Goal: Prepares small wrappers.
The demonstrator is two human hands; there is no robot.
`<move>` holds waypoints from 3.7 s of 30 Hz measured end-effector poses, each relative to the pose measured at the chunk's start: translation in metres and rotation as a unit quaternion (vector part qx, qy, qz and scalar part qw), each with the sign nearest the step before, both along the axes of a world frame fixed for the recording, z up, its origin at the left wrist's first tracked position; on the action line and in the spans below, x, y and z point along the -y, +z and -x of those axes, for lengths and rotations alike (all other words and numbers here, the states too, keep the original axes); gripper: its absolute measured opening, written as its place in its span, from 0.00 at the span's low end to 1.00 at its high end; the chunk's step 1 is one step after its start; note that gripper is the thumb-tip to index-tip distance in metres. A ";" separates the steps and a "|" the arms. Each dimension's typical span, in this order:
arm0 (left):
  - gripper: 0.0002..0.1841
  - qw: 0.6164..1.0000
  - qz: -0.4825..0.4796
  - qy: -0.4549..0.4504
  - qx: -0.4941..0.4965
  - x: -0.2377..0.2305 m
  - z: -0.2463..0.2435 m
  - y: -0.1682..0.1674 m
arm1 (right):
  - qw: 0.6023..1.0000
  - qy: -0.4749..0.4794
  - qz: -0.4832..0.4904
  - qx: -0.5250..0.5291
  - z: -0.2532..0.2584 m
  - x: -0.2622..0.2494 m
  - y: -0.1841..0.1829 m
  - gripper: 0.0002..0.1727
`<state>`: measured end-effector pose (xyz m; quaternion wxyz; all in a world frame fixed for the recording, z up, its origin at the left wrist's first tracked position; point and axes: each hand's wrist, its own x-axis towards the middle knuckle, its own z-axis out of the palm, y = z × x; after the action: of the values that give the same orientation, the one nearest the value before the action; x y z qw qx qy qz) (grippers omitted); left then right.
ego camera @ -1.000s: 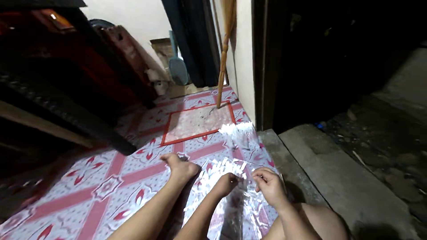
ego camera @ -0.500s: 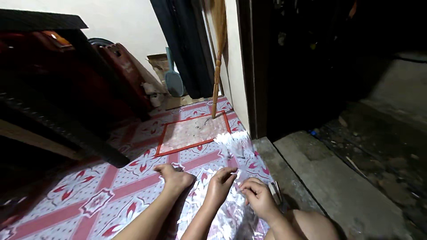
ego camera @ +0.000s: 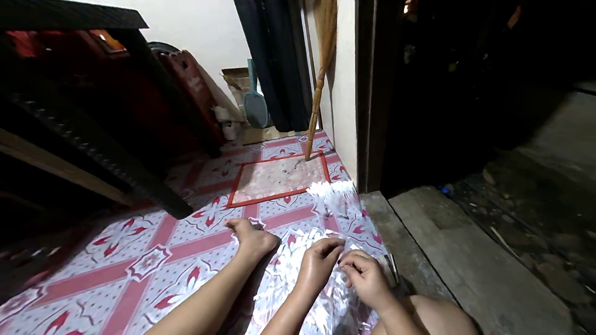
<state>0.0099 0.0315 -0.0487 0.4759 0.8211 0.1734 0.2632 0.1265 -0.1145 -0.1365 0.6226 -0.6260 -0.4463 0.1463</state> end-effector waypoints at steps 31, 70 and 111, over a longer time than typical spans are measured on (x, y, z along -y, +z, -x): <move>0.14 0.995 0.075 -0.016 0.056 0.008 -0.026 -0.003 | 0.996 -0.033 0.077 -0.001 -0.025 0.015 0.003 0.08; 0.36 0.985 0.136 0.024 0.106 0.012 -0.026 0.011 | 0.998 -0.053 0.020 -0.021 -0.027 0.013 0.019 0.09; 0.37 0.992 0.087 0.022 0.084 0.013 -0.011 0.027 | 0.999 -0.038 0.034 0.006 -0.039 0.020 0.029 0.04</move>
<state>0.0212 0.0187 -0.0219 0.5527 0.7474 0.1734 0.3254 0.1659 -0.1344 -0.1073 0.6032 -0.6643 -0.4208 0.1334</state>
